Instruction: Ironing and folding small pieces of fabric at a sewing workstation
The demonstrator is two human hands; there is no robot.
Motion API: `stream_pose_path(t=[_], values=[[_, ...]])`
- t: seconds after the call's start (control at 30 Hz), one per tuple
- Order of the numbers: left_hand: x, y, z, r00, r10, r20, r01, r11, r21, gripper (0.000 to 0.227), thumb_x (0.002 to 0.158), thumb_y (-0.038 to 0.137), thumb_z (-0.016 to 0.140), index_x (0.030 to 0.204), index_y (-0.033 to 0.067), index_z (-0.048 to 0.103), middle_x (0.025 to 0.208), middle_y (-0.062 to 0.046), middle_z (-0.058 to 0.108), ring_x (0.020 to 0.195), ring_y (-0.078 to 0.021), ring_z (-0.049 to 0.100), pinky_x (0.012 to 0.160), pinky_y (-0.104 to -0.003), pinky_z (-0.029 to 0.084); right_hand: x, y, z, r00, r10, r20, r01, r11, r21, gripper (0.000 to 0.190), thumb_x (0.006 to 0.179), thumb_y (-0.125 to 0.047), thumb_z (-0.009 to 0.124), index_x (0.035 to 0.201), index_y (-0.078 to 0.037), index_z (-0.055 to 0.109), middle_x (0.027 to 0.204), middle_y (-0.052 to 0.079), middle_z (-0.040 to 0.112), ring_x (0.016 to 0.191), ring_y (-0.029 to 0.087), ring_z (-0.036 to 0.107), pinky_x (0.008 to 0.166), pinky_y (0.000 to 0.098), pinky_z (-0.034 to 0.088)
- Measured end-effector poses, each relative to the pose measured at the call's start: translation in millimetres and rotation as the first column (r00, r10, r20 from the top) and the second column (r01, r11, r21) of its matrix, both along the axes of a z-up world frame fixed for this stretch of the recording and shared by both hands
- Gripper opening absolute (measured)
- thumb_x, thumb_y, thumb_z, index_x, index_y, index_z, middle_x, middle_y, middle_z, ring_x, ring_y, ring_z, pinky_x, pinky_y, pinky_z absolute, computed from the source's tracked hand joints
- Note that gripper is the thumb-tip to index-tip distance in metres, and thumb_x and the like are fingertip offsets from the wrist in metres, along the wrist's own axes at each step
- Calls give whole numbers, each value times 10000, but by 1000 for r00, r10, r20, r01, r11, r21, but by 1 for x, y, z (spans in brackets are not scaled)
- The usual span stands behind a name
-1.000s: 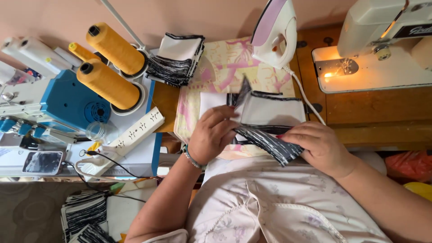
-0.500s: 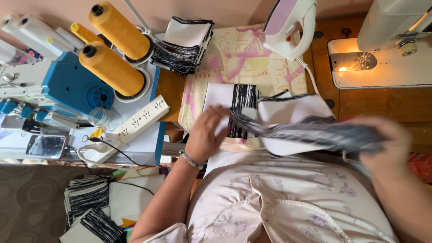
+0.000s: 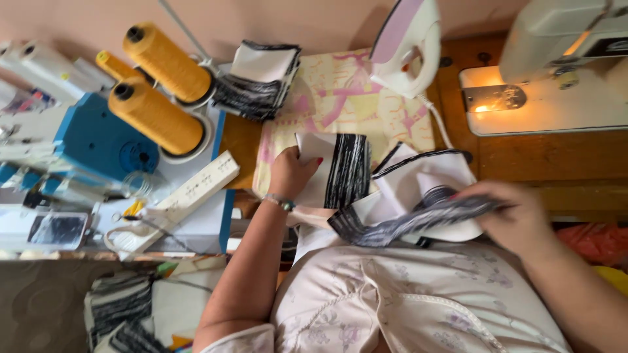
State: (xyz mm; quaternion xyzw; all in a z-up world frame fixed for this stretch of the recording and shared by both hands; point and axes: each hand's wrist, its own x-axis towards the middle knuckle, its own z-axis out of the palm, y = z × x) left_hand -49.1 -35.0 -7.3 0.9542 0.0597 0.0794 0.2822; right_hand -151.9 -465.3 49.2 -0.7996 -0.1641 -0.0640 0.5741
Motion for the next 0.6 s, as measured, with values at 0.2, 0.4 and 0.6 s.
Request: stream_pose_path(t=[0.2,0.4,0.6], values=[[-33,-93,129,920,-386,65,367,909,199,281,934,379,594,1126,175,598,801,-147,732,795,-407,746,702,-557,574,-6,40,-15,929,347,125,-344,938,-44,235,716,-62,862,897,10,729,780,177,734,743,308,728,651,440,580],[-18,-212,184,638,-753,162,751,655,84,241,922,287,550,1138,217,629,885,-118,756,891,-392,747,777,-502,605,-8,53,36,817,576,-14,-569,803,-179,318,873,-188,827,717,20,643,581,149,608,550,297,652,516,435,521],[46,-335,110,548,-832,90,770,459,-442,395,918,403,541,1045,48,658,967,-231,748,1007,-441,709,880,-519,580,-9,46,60,799,595,-87,-601,789,-127,267,888,-208,814,727,-40,683,592,74,629,567,234,648,545,396,519]])
